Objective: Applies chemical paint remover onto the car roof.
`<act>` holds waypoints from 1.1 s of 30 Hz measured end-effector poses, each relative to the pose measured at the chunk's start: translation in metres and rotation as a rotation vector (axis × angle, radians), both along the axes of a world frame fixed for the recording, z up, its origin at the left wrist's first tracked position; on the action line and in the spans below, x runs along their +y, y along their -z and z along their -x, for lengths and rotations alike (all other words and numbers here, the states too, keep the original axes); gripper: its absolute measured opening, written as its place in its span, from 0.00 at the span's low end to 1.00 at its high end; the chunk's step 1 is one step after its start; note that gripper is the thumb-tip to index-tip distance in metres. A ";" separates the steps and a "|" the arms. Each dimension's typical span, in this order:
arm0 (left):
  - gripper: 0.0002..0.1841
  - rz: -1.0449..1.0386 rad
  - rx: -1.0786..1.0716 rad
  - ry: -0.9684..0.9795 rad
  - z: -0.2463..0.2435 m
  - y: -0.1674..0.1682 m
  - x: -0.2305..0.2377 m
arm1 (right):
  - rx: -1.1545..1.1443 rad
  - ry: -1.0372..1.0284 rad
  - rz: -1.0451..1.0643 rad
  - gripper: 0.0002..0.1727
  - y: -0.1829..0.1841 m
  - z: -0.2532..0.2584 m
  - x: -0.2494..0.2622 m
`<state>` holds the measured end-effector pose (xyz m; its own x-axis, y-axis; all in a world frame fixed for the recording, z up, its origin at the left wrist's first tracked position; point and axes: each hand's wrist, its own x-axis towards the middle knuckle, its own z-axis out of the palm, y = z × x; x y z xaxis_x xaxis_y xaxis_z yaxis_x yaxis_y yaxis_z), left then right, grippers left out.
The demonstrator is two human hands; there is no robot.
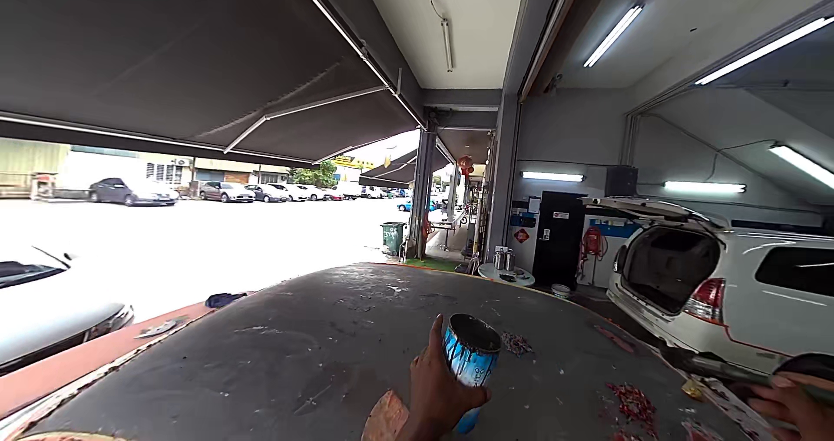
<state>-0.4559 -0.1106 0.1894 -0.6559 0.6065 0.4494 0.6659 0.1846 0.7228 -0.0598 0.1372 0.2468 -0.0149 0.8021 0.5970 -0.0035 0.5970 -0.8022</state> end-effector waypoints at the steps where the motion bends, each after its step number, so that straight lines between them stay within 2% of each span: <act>1: 0.80 -0.001 0.018 0.016 -0.004 -0.003 0.004 | 0.007 -0.038 -0.013 0.15 -0.020 0.024 -0.030; 3: 0.80 -0.011 0.030 0.044 -0.012 -0.005 0.011 | 0.016 -0.085 -0.060 0.12 -0.045 0.065 -0.078; 6: 0.80 -0.055 0.009 0.079 -0.024 -0.004 0.021 | 0.007 -0.156 -0.153 0.13 -0.058 0.114 -0.129; 10: 0.80 -0.084 -0.008 0.075 -0.040 -0.006 0.023 | -0.019 -0.227 -0.278 0.12 -0.050 0.163 -0.164; 14: 0.81 -0.064 -0.008 0.032 -0.046 -0.006 0.017 | -0.047 -0.249 -0.285 0.11 -0.029 0.186 -0.176; 23: 0.81 -0.098 0.061 -0.047 -0.037 0.005 0.017 | -0.137 -0.312 -0.248 0.09 -0.014 0.181 -0.167; 33: 0.79 -0.055 0.199 0.016 -0.063 -0.006 0.055 | -0.175 -0.298 -0.251 0.09 -0.008 0.126 -0.132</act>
<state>-0.3929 -0.0559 0.1951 -0.5411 0.5876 0.6017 0.7992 0.1367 0.5852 -0.1853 0.0048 0.2549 -0.3427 0.5772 0.7412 -0.0824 0.7675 -0.6358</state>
